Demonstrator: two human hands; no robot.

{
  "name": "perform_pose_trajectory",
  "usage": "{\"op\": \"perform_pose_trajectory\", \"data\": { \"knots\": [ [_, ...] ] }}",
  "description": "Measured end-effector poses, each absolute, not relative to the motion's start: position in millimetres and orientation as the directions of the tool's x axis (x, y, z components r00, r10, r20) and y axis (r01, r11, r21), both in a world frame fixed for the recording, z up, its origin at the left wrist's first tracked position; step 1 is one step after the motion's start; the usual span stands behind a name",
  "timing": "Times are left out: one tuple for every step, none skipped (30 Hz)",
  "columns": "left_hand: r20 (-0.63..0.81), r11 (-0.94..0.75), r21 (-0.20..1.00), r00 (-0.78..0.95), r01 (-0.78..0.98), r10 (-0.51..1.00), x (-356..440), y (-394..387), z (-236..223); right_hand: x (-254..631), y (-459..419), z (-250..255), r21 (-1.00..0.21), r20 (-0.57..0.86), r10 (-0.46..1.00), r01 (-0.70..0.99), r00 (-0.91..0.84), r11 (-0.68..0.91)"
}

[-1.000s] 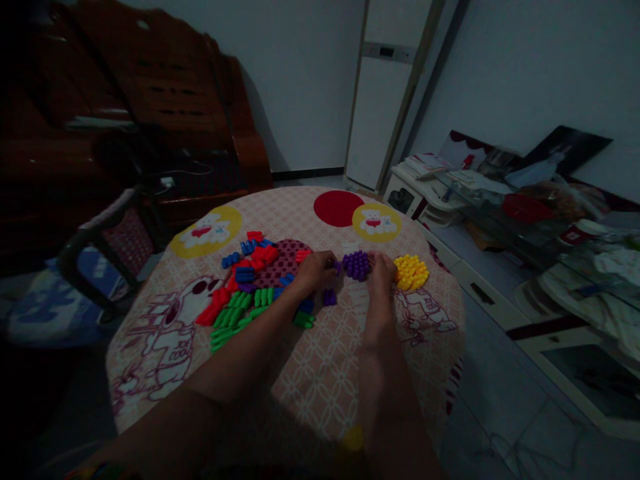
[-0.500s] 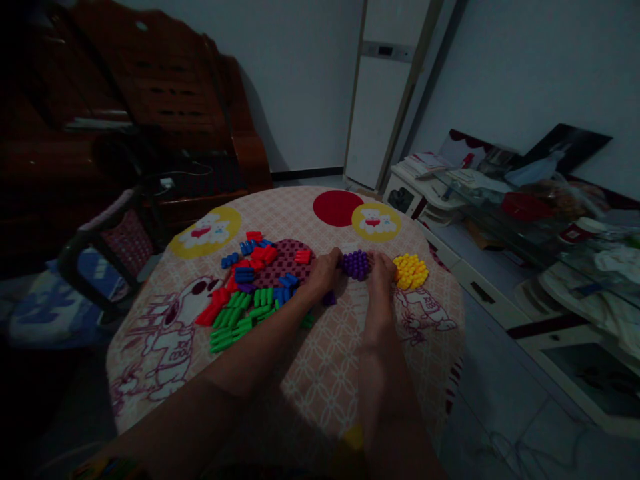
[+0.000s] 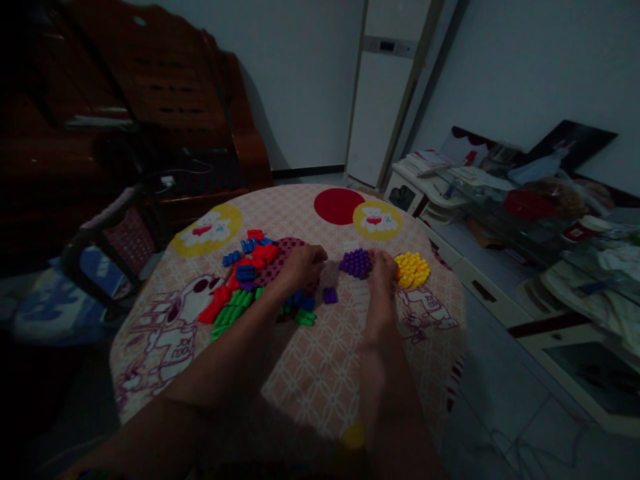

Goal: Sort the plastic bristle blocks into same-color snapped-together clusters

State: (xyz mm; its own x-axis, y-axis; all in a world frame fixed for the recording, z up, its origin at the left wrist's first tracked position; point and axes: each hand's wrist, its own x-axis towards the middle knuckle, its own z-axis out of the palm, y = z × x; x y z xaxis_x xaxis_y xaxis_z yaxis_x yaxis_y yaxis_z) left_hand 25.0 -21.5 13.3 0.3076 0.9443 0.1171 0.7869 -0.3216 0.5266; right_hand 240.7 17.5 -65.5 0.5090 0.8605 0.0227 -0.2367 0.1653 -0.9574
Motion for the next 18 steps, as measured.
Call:
{"op": "perform_pose_trajectory", "data": {
  "knots": [
    [0.086, -0.332, 0.51, 0.337, 0.794, 0.938, 23, -25, 17, 240, 18, -65, -0.956, 0.009, 0.846, -0.242, 0.533, 0.163],
    [0.054, -0.343, 0.493, 0.366, 0.799, 0.929, 24, -30, 19, 239, 18, -65, -0.955, -0.006, 0.831, -0.249, 0.556, 0.16],
    [0.02, -0.352, 0.475, 0.39, 0.806, 0.921, 25, -35, 19, 238, 18, -64, -0.954, -0.02, 0.823, -0.257, 0.567, 0.154],
    [-0.015, -0.358, 0.454, 0.409, 0.816, 0.913, 28, -41, 17, 238, 17, -63, -0.954, -0.029, 0.822, -0.262, 0.569, 0.147],
    [-0.049, -0.364, 0.431, 0.424, 0.826, 0.904, 31, -46, 14, 237, 17, -62, -0.954, -0.035, 0.822, -0.265, 0.568, 0.143],
    [-0.076, -0.372, 0.409, 0.437, 0.834, 0.896, 34, -51, 10, 237, 17, -62, -0.953, -0.037, 0.822, -0.268, 0.569, 0.142],
    [-0.093, -0.381, 0.39, 0.448, 0.838, 0.889, 37, -56, 5, 237, 17, -61, -0.951, -0.039, 0.821, -0.272, 0.57, 0.144],
    [-0.1, -0.39, 0.379, 0.456, 0.839, 0.884, 40, -58, 1, 237, 17, -61, -0.95, -0.04, 0.82, -0.276, 0.571, 0.146],
    [-0.099, -0.397, 0.379, 0.463, 0.836, 0.881, 42, -60, -3, 237, 17, -61, -0.949, -0.038, 0.821, -0.277, 0.57, 0.148],
    [-0.091, -0.404, 0.392, 0.472, 0.827, 0.877, 43, -60, -5, 237, 17, -62, -0.95, -0.034, 0.822, -0.275, 0.568, 0.15],
    [-0.081, -0.411, 0.413, 0.482, 0.813, 0.872, 44, -58, -6, 238, 17, -62, -0.951, -0.03, 0.824, -0.271, 0.565, 0.151],
    [-0.069, -0.416, 0.439, 0.492, 0.796, 0.868, 45, -55, -5, 238, 17, -63, -0.952, -0.025, 0.826, -0.264, 0.563, 0.151],
    [-0.055, -0.42, 0.463, 0.498, 0.78, 0.865, 46, -52, -4, 239, 18, -64, -0.954, -0.019, 0.828, -0.257, 0.56, 0.152],
    [-0.035, -0.424, 0.48, 0.5, 0.768, 0.866, 48, -47, -2, 239, 18, -65, -0.956, -0.012, 0.829, -0.25, 0.559, 0.155],
    [-0.007, -0.428, 0.488, 0.494, 0.76, 0.87, 50, -43, 0, 240, 18, -66, -0.956, -0.006, 0.83, -0.246, 0.558, 0.159],
    [0.028, -0.433, 0.488, 0.482, 0.758, 0.876, 53, -38, 1, 240, 19, -66, -0.956, 0.0, 0.831, -0.244, 0.557, 0.164],
    [0.064, -0.439, 0.481, 0.469, 0.759, 0.881, 55, -34, 2, 241, 19, -67, -0.955, 0.007, 0.833, -0.242, 0.554, 0.17],
    [0.102, -0.449, 0.472, 0.459, 0.759, 0.883, 58, -30, 2, 241, 20, -67, -0.955, 0.015, 0.835, -0.24, 0.55, 0.175]
  ]
}}
